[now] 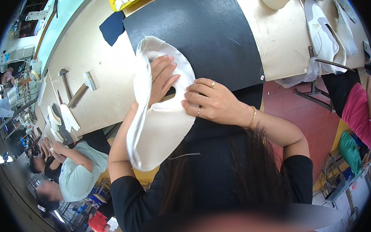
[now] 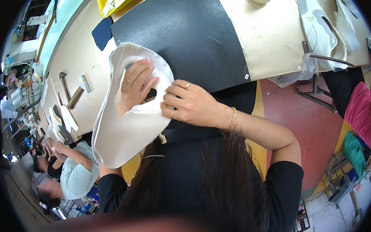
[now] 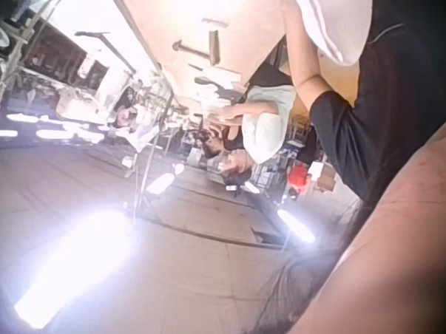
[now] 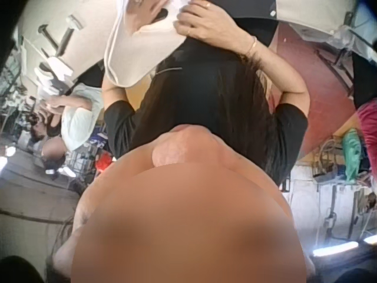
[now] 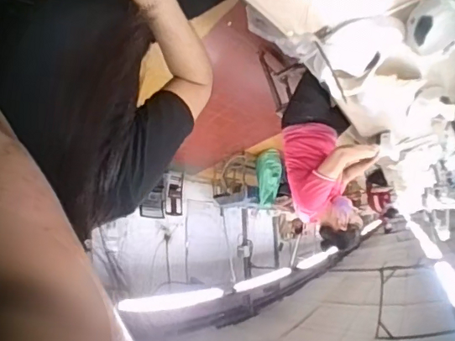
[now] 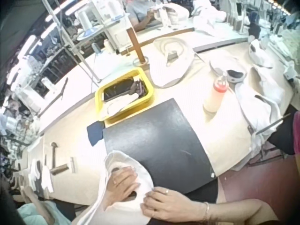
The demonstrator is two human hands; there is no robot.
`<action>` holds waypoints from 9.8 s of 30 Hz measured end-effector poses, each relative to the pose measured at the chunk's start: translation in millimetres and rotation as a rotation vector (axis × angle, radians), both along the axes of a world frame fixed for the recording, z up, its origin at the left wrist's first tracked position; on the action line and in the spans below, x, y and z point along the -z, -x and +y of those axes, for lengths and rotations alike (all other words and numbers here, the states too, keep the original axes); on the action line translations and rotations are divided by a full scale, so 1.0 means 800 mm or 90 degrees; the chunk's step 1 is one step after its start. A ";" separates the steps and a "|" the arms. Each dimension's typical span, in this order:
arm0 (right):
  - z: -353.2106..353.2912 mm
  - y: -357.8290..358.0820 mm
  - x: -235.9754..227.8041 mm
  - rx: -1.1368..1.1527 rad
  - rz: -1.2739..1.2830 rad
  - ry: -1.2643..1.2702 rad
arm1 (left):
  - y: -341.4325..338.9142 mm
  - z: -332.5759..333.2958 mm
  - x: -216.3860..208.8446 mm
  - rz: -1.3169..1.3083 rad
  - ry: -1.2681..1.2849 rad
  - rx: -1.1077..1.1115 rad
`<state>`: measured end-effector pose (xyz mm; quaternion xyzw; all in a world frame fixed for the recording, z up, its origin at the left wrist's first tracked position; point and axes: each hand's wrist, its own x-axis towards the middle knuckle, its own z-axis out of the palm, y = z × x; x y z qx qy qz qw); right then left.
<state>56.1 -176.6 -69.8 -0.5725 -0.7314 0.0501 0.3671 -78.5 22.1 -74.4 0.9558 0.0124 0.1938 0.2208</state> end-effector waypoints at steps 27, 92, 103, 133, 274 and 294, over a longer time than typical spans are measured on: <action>0.013 -0.056 0.021 0.048 -0.117 0.145 | 0.002 -0.002 0.028 0.191 0.005 -0.059; -0.093 -0.040 -0.068 0.310 0.768 0.010 | -0.079 -0.167 -0.107 -0.067 0.120 -0.063; -0.128 -0.113 -0.054 0.500 0.622 -0.119 | -0.086 -0.076 -0.105 0.104 0.025 -0.127; 0.074 -0.110 -0.049 0.289 -0.073 0.211 | -0.092 0.010 -0.041 -0.291 0.648 -0.318; 0.135 -0.156 -0.071 0.126 0.096 -0.047 | -0.111 0.134 -0.022 0.178 0.603 -0.365; 0.159 -0.152 -0.045 0.176 0.016 -0.044 | -0.147 0.171 -0.034 0.344 0.734 -0.369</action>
